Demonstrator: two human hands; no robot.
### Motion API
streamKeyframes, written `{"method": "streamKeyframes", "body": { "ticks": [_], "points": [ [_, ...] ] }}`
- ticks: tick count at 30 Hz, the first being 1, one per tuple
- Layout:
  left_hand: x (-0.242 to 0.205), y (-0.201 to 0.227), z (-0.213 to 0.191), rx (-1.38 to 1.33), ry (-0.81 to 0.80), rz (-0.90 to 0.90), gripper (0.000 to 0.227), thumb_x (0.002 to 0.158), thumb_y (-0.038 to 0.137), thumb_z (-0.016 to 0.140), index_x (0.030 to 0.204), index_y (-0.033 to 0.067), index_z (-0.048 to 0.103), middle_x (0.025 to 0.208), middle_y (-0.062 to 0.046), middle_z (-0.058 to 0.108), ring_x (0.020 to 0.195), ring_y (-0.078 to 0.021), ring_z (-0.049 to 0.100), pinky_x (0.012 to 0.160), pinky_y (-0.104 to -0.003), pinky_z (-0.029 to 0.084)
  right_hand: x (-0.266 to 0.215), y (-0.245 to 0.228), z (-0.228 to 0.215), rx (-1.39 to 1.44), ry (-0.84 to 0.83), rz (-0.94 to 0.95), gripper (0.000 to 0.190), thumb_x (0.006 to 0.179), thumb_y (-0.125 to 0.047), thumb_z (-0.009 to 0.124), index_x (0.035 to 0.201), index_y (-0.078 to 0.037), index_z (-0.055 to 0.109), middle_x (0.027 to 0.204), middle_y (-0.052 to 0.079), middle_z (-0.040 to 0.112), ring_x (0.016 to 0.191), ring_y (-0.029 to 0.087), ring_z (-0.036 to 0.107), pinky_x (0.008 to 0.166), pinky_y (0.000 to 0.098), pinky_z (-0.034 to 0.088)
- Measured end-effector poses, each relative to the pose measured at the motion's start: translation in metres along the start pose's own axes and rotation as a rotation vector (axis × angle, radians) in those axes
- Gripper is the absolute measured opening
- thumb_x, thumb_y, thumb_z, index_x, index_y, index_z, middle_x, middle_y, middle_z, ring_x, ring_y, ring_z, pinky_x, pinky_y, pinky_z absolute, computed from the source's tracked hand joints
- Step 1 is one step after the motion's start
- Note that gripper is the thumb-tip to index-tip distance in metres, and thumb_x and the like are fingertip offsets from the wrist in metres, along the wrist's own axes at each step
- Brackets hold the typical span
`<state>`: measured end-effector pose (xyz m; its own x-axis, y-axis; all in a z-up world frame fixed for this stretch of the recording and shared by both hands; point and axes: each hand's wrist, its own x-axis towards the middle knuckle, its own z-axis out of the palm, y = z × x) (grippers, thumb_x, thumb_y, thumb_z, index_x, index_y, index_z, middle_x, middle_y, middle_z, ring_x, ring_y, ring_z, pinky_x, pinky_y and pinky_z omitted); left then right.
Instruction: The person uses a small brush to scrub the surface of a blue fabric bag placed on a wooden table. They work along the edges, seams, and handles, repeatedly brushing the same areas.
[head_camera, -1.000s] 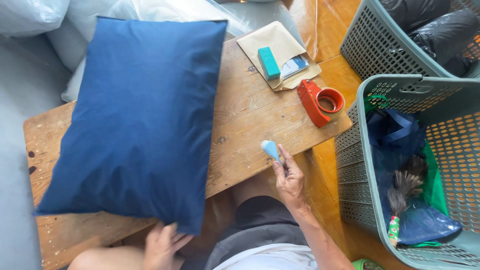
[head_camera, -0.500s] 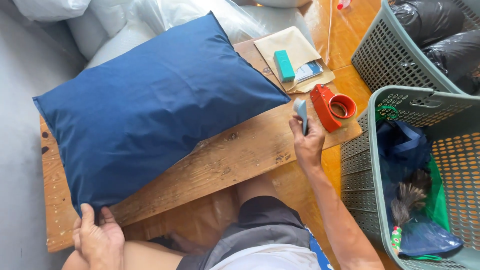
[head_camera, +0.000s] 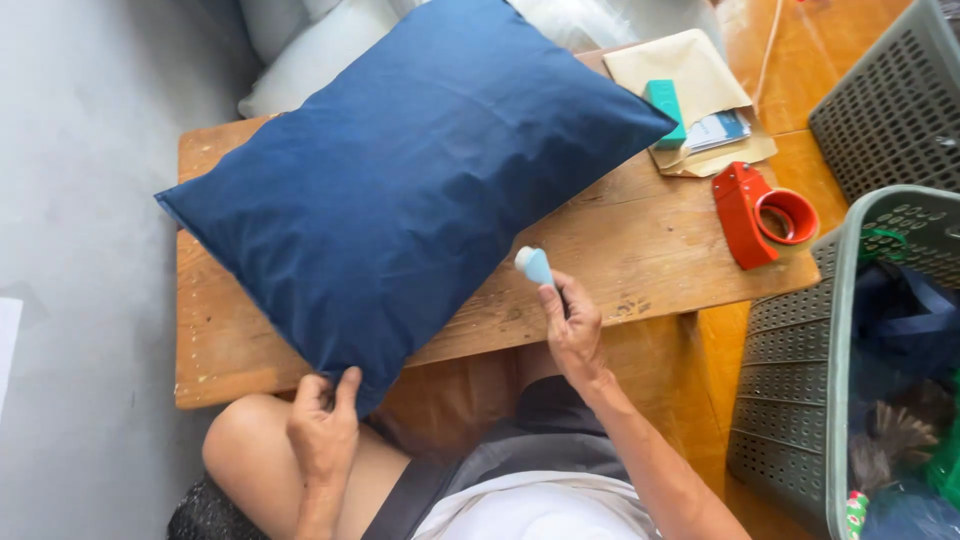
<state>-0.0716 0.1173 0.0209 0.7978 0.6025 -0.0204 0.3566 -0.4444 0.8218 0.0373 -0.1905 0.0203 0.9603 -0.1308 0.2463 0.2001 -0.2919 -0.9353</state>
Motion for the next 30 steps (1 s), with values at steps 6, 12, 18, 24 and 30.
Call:
{"method": "streamKeyframes", "body": {
  "ticks": [6,12,18,24,30],
  "points": [
    [0.01,0.079,-0.022,0.31,0.202,0.659,0.07,0.095,0.05,0.063,0.132,-0.0077,0.049,0.147,-0.038,0.048,0.136,-0.0528,0.05,0.112,-0.056,0.045,-0.037,-0.009,0.023,0.057,-0.041,0.106,0.032,0.103,-0.03,0.056,0.123,-0.008,0.069,0.106,0.001,0.071,0.097,0.014,0.064,0.088,0.0294,0.051],
    [0.083,0.134,0.002,0.517,-0.202,0.841,0.099,0.08,0.082,0.053,0.162,0.03,0.033,0.172,-0.017,0.013,0.155,-0.0535,0.003,0.106,-0.088,0.013,0.011,-0.011,0.019,0.454,0.111,0.287,0.019,0.107,-0.025,0.052,0.116,-0.012,0.063,0.065,-0.002,0.051,0.054,0.006,0.05,0.042,0.0201,0.034],
    [0.117,0.152,0.03,0.622,-0.206,0.735,0.083,0.09,0.08,0.051,0.157,0.0326,0.045,0.163,-0.018,0.038,0.147,-0.0551,0.03,0.101,-0.084,0.03,0.086,-0.001,0.032,0.419,0.009,0.303,0.022,0.109,-0.03,0.049,0.114,-0.014,0.062,0.077,0.01,0.074,0.04,0.007,0.053,0.038,0.0168,0.038],
    [0.158,0.156,0.03,0.692,-0.334,0.61,0.078,0.089,0.086,0.043,0.156,0.0468,0.042,0.163,-0.006,0.04,0.147,-0.0448,0.036,0.103,-0.073,0.04,0.047,-0.029,0.056,0.181,0.039,-0.02,0.022,0.11,-0.025,0.049,0.118,-0.012,0.065,0.072,-0.002,0.057,0.063,0.007,0.052,0.056,0.0226,0.047],
    [0.157,0.168,0.027,0.727,-0.411,0.54,0.076,0.091,0.087,0.038,0.156,0.0476,0.038,0.164,-0.006,0.039,0.149,-0.0414,0.034,0.106,-0.067,0.042,-0.071,-0.073,0.11,0.178,-0.5,-0.379,0.017,0.099,-0.02,0.064,0.114,-0.013,0.068,0.078,0.0,0.065,0.069,0.022,0.068,0.063,0.0311,0.057]
  ]
}}
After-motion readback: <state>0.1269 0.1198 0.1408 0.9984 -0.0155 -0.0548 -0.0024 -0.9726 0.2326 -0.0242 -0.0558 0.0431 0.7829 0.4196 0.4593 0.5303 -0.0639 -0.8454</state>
